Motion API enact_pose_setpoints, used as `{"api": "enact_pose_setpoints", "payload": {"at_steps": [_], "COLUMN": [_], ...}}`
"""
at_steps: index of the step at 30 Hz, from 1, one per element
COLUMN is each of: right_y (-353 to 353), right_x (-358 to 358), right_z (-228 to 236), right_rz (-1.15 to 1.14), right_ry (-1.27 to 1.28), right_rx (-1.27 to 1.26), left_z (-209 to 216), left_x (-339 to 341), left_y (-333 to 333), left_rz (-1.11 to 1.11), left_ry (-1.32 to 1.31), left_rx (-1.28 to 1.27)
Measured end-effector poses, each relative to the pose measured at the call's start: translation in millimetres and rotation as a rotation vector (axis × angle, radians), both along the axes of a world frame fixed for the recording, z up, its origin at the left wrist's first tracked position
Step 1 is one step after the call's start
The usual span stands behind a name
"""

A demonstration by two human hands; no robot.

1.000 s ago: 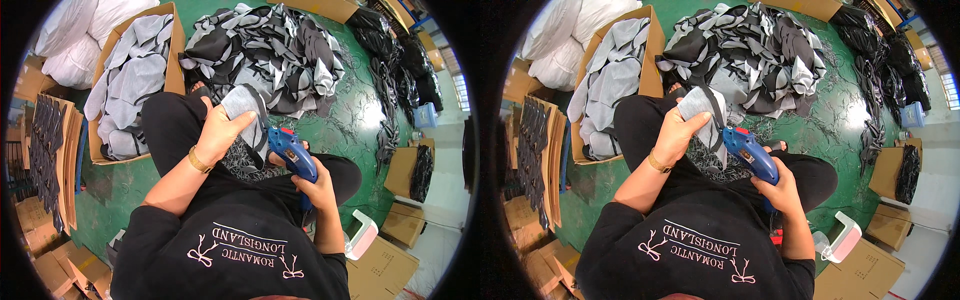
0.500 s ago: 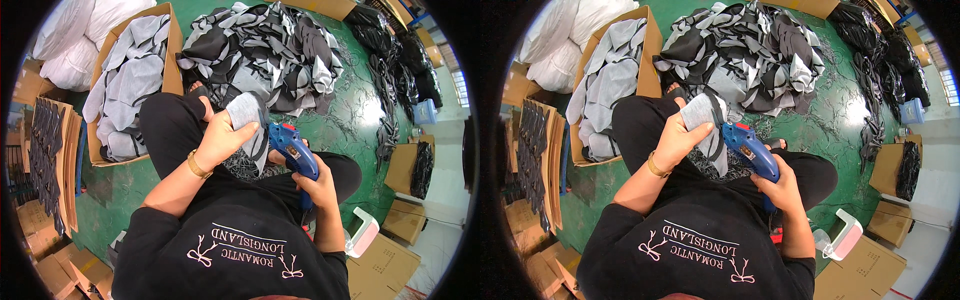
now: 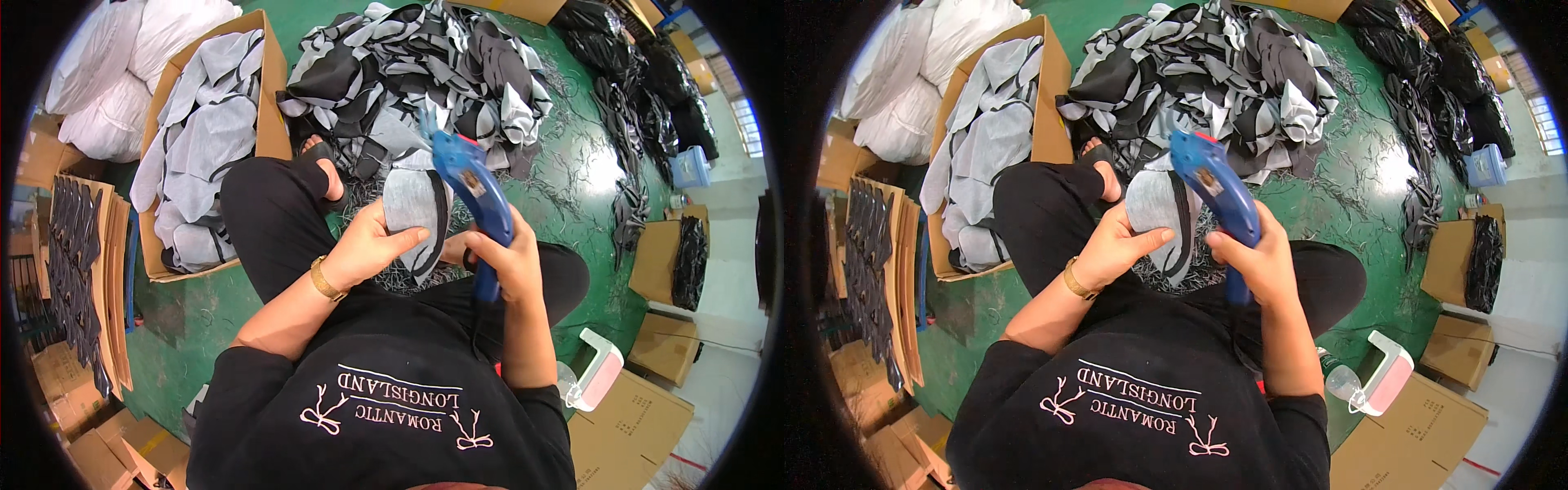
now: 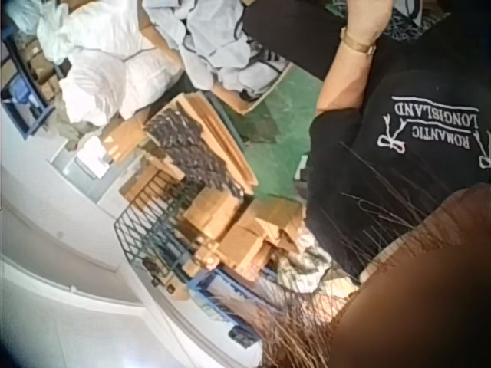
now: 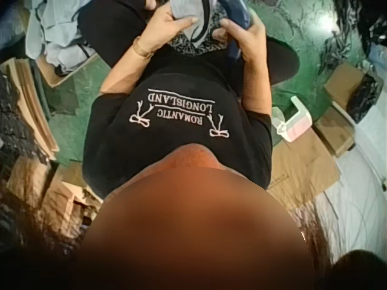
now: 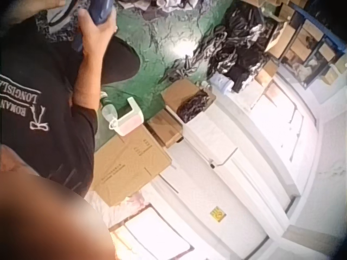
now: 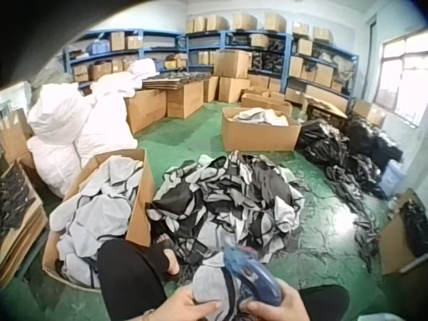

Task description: Using a hot glue gun to apply adhesive to the edges of fabric pieces for shoe manufacturing.

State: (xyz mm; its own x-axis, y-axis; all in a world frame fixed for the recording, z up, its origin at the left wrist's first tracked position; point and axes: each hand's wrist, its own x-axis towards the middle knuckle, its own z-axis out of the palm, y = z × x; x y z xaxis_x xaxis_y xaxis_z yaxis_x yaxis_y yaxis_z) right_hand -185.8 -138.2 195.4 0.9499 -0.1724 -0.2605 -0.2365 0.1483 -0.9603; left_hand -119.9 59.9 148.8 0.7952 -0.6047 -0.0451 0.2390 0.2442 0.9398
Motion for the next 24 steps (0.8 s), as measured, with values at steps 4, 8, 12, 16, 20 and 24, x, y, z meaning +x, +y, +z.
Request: {"api": "enact_pose_setpoints", "payload": {"at_steps": [4, 8, 12, 16, 20, 24], "right_y": [16.2, 16.8, 3.2, -23.9, -34.4, -32.7], "right_x": [15.7, 14.9, 7.9, -12.6, -34.7, -43.0], "right_z": [-4.0, -16.5, -11.2, -23.1, -31.8, -43.6], "right_rz": [0.008, 0.055, 0.042, 0.147, 0.269, 0.295], "right_ry": [-0.061, -0.045, 0.0, -0.025, 0.086, 0.146], "right_rx": [-0.369, -0.202, 0.068, 0.252, 0.34, 0.34], "left_z": [5.8, 6.3, 4.7, 8.7, 12.4, 14.9], "left_x": [-4.8, 3.1, 16.2, 34.4, 41.6, 41.2], "left_y": [-3.8, -10.1, -12.2, -5.4, -1.4, -2.4], "left_rz": [-0.071, -0.014, 0.024, -0.005, -0.043, -0.08], "left_ry": [0.13, 0.335, 0.361, 0.457, 0.477, 0.492], "left_rx": [-0.042, -0.139, -0.222, -0.334, -0.376, -0.404]}}
